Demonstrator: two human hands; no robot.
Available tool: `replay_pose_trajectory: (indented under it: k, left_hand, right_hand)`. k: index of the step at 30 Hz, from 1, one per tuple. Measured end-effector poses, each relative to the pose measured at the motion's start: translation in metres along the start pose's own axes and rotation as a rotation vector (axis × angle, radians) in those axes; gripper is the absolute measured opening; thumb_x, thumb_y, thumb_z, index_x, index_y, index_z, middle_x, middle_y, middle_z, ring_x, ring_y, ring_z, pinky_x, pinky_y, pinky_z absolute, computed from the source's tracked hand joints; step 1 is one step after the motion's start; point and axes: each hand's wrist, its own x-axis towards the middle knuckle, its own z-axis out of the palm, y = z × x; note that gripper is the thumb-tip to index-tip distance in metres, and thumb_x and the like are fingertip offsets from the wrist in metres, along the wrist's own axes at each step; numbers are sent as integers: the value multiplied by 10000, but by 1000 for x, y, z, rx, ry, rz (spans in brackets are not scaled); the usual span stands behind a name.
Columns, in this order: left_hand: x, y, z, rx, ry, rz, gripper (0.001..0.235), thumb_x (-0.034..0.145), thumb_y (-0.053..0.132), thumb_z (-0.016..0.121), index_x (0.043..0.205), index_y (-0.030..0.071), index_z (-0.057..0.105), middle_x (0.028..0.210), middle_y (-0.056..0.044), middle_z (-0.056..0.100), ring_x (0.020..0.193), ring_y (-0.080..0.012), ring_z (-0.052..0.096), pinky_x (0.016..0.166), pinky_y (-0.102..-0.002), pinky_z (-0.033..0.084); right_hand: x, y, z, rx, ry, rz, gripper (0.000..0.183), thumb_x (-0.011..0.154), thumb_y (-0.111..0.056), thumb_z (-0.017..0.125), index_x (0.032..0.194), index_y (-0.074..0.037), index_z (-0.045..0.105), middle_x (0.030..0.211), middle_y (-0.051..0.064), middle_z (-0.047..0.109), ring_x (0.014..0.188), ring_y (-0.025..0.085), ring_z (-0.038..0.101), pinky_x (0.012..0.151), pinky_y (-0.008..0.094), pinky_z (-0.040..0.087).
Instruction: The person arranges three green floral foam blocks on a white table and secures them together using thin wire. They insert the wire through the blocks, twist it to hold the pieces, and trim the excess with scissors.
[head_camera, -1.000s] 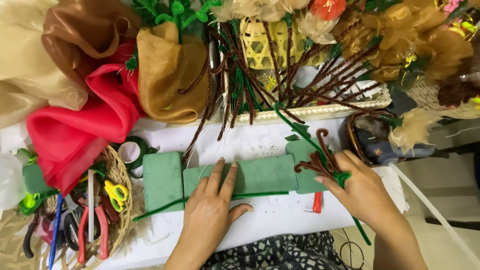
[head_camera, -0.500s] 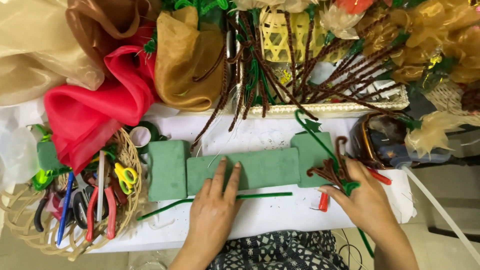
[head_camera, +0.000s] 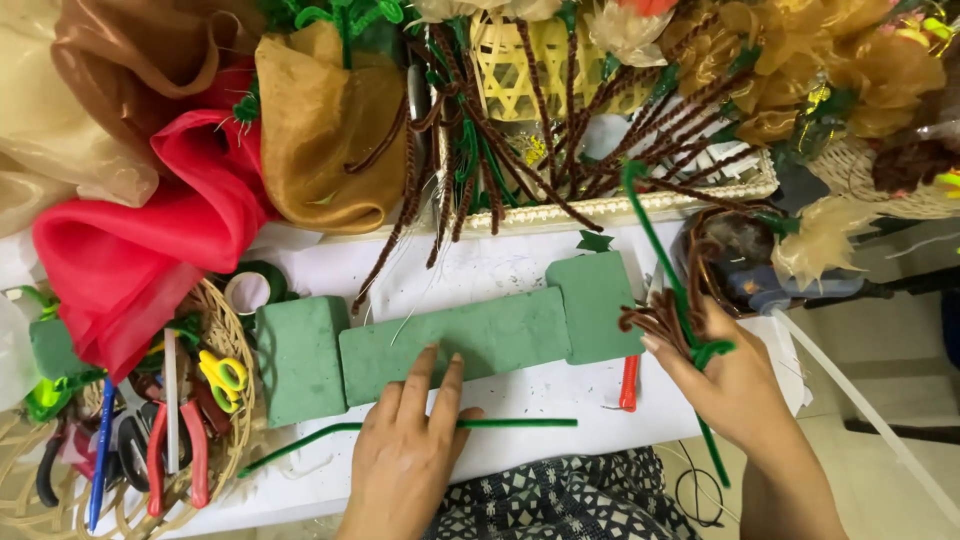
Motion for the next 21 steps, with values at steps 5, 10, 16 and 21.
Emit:
replay_pose_trajectory:
  k: [5, 10, 16, 21]
  left_hand:
    - [18, -16, -33, 90, -56, 60, 590, 940, 421, 627, 1437, 116, 534, 1433, -157, 558, 905, -243, 570, 695, -350, 544]
    - [63, -46, -55, 104, 24, 94, 545, 975, 454, 641, 1370, 85, 571, 1353, -166, 594, 896, -268, 573, 586, -377, 580]
    - [114, -70, -47, 183, 92, 243, 607, 807, 385, 769, 1312, 84, 620, 1303, -144, 626, 974, -295, 593, 813, -384, 534]
    - [139, -74, -25, 205, 149, 332, 276, 854, 240, 680, 1105, 125, 696, 979, -61, 593, 865, -275, 545, 598, -386, 503]
  right_hand:
    - [21, -42, 0, -190, -19, -268, 403, 952, -357, 594, 1318, -188, 581, 1127, 18, 738, 1059, 231, 694, 973, 445, 555]
    - [64, -101, 7, -381, -100, -277, 394, 1012, -293, 621, 1341, -128, 480, 920, 82, 722, 763, 271, 660, 752, 452, 558]
    - [92, -145, 16, -426, -186, -196, 574, 1027, -233, 639, 1518, -109, 369, 703, 64, 495, 605, 201, 551, 696, 417, 585]
    - [113, -155, 25, -467, -186, -285, 632, 1008, -219, 663, 1531, -77, 338, 652, 59, 444, 534, 200, 462, 505, 402, 421]
